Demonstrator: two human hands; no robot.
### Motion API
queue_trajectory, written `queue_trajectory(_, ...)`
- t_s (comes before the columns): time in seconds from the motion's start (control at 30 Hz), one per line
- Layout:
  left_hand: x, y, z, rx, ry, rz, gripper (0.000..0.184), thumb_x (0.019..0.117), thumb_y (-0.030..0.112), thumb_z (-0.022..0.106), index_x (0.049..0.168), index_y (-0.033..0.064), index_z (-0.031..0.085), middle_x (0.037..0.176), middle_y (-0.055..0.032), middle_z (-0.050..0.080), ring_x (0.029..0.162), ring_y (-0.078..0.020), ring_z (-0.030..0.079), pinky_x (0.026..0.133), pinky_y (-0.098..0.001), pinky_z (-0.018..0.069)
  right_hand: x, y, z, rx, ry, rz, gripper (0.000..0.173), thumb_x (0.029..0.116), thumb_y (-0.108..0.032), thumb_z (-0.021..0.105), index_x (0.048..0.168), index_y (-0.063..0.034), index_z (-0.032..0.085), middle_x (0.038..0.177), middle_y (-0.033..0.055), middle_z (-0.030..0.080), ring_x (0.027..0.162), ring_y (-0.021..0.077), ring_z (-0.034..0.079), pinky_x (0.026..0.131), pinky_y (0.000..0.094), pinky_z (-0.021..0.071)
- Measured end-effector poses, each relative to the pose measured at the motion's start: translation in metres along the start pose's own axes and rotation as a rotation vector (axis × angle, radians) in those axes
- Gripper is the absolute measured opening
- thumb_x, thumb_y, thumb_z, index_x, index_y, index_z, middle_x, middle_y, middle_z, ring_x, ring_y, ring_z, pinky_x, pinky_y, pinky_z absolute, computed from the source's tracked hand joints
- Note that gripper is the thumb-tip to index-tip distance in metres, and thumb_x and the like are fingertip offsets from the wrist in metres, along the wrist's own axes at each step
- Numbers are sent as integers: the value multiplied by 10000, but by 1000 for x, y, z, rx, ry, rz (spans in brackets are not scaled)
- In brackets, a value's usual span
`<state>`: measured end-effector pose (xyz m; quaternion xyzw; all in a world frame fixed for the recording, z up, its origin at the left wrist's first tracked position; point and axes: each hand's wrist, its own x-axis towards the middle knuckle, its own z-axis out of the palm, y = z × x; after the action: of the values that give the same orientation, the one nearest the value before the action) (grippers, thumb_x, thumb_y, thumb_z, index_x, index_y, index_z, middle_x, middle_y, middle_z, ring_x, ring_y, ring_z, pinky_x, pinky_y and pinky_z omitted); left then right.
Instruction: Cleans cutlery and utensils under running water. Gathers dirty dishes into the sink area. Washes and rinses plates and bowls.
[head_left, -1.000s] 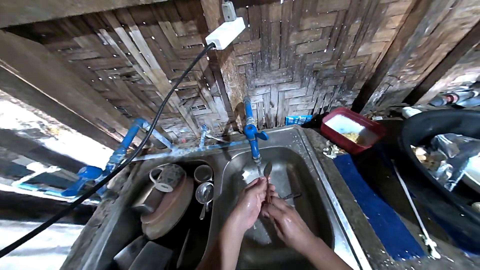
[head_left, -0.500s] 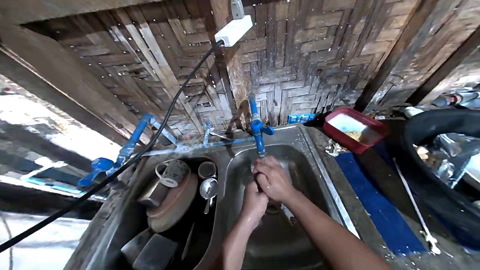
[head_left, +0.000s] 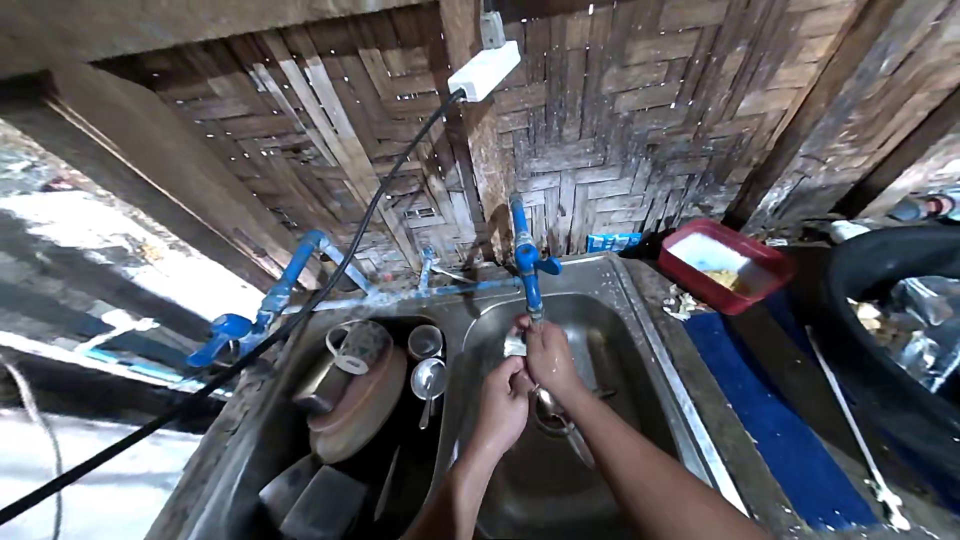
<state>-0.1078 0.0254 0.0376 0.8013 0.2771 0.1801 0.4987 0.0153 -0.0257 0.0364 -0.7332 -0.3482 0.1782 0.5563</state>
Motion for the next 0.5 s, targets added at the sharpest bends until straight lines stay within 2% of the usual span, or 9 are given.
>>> queue_trajectory(0.03,4,-2,-2,34,10,21,202,964,80,585,1113,52,718,995,-28,740,935,-87,701,879,-293,589,-7,0,4,-1,-12,-91,364,1035,-132,377,1065,-99,738,1126,58,726,1157,183,644,1072,424,489)
queue_trajectory(0.07,7,-2,-3,65,15,36,212,957,82,589,1122,57,718,1007,-28,744,953,-85,704,895,-297,589,-7,1,5,14,-3,-137,387,1001,-107,366,1041,-92,750,1143,58,736,1219,182,625,1147,415,436)
queue_trajectory(0.13,1,-4,2,126,-26,22,193,993,116,540,1078,71,707,944,-17,718,885,-97,687,840,-312,579,1,3,-5,20,-47,38,354,1052,-136,391,1057,-85,741,1015,67,733,1010,170,678,940,411,540)
queue_trajectory(0.2,-4,-1,5,156,-53,12,217,1034,161,524,1102,84,716,926,2,717,867,-89,690,833,-302,586,12,4,-14,42,-72,159,335,1091,-195,412,1069,-76,725,918,92,704,844,206,671,786,451,555)
queue_trajectory(0.23,-4,-1,5,174,-36,23,196,1021,155,532,1057,91,713,910,6,715,853,-86,686,819,-304,583,8,1,-13,38,-75,127,346,1087,-187,397,1056,-79,724,932,79,708,878,196,671,825,444,552)
queue_trajectory(0.3,3,-1,1,180,4,54,203,970,110,566,1087,72,727,981,-21,737,927,-95,700,877,-325,589,-3,-4,-7,27,-89,-47,398,1032,-131,352,1034,-87,747,1080,45,741,1142,154,647,1115,401,453)
queue_trajectory(0.33,3,-3,-1,185,-5,64,229,971,99,550,1115,69,727,1014,-26,740,958,-97,701,904,-329,586,-3,-3,-6,36,-89,-69,411,1018,-127,344,1018,-92,754,1093,36,744,1159,142,643,1124,389,446)
queue_trajectory(0.43,-11,-11,-1,127,-31,92,211,1031,141,539,1125,73,715,956,1,732,880,-81,702,842,-284,599,19,13,-17,189,-126,193,363,1079,-168,379,1038,-57,722,942,72,725,838,161,683,784,385,573)
queue_trajectory(0.5,-15,-13,-7,64,-21,137,196,1027,114,545,1115,56,711,936,-4,723,855,-81,694,811,-263,596,27,25,-24,446,-144,334,343,1094,-151,369,1087,-28,689,981,107,719,825,191,681,747,378,579)
